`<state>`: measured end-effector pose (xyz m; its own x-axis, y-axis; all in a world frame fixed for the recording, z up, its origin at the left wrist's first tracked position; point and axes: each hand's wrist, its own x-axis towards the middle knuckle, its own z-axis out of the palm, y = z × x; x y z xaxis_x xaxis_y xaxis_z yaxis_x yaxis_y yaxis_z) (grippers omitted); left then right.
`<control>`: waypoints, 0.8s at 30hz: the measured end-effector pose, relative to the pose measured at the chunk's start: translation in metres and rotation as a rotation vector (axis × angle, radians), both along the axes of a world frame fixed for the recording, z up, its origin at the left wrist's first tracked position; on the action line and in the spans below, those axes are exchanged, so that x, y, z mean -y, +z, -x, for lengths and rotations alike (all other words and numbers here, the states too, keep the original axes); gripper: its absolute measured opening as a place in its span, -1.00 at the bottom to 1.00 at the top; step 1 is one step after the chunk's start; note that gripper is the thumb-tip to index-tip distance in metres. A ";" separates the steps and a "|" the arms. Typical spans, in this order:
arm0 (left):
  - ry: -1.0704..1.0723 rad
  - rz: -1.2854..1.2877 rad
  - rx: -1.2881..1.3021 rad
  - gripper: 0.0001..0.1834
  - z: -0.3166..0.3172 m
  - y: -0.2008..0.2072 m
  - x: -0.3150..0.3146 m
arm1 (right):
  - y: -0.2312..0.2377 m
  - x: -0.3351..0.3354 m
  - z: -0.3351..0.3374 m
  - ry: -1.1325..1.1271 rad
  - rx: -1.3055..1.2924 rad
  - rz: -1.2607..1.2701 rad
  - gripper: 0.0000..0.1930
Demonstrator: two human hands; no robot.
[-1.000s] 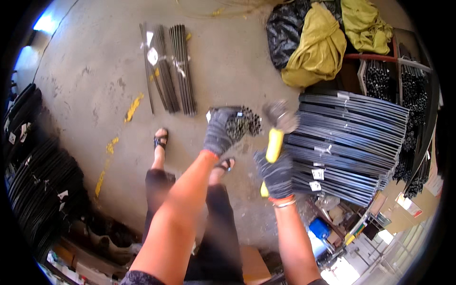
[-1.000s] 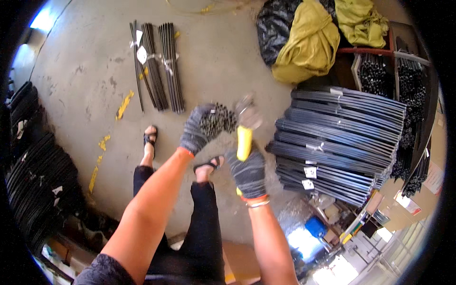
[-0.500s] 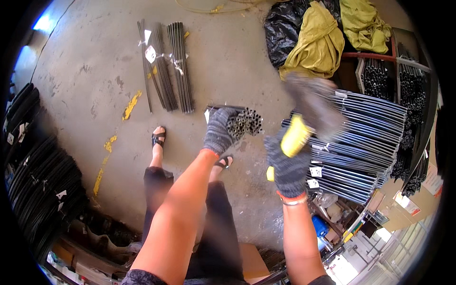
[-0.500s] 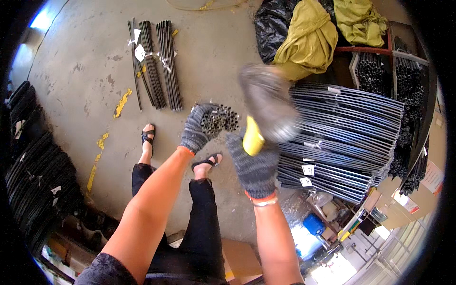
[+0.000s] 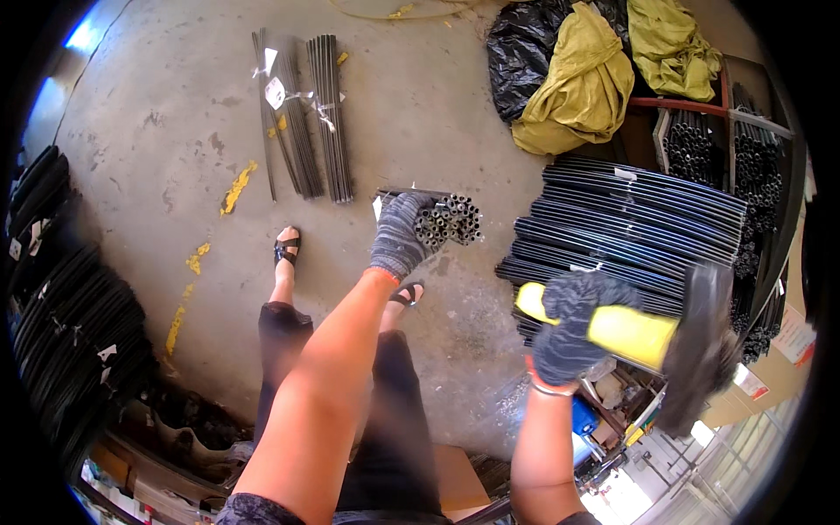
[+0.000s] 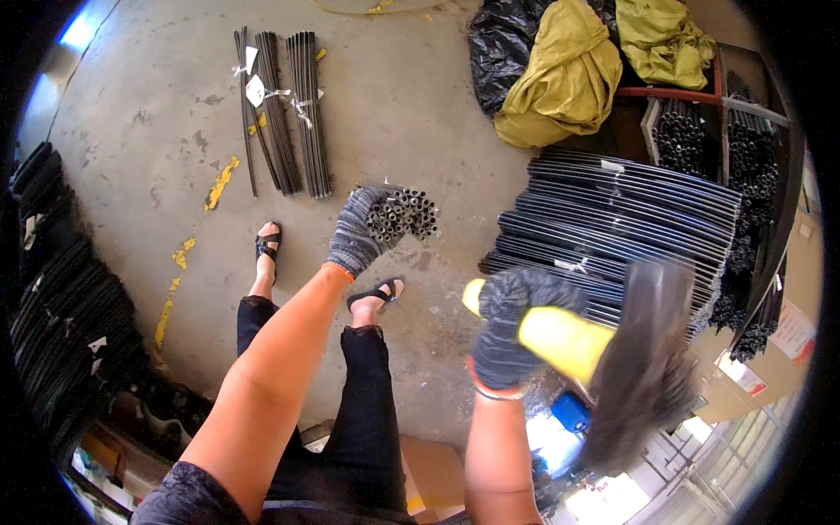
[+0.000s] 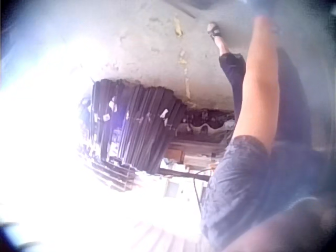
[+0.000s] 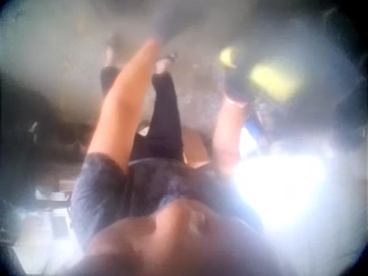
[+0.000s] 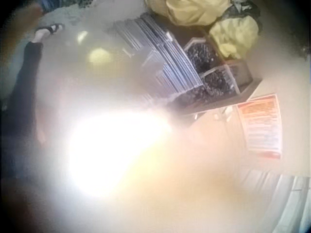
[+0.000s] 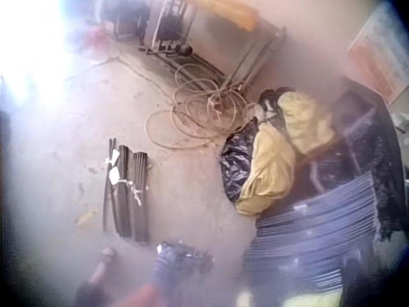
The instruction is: The person gathers several metal pipes and uses a hammer to strike the ends of the bundle.
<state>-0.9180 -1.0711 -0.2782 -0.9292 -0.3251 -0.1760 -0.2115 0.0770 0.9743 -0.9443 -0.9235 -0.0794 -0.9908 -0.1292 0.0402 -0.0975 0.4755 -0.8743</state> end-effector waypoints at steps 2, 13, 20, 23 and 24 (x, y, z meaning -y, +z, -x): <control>-0.022 0.011 -0.047 -0.58 0.004 0.003 -0.006 | -0.051 -0.011 -0.030 -0.080 0.096 -0.043 -0.89; 0.020 0.143 -0.016 -0.64 -0.004 -0.014 -0.010 | 0.007 0.014 -0.024 -0.087 0.116 0.303 -0.86; 0.117 0.186 -0.086 -0.65 0.007 -0.019 -0.022 | -0.081 -0.011 -0.046 -0.031 0.503 -0.211 -0.78; 0.101 0.165 -0.045 -0.65 -0.006 -0.011 -0.019 | -0.010 0.015 -0.036 -0.171 0.421 0.200 -0.88; 0.075 0.154 -0.031 -0.65 -0.005 -0.007 -0.019 | 0.004 0.013 -0.029 -0.149 0.321 0.264 -0.89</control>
<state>-0.9128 -1.0523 -0.2850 -0.9053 -0.4150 -0.0900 -0.1921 0.2112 0.9584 -0.9151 -0.9369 -0.0755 -0.9655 -0.0110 -0.2603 0.2516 0.2201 -0.9425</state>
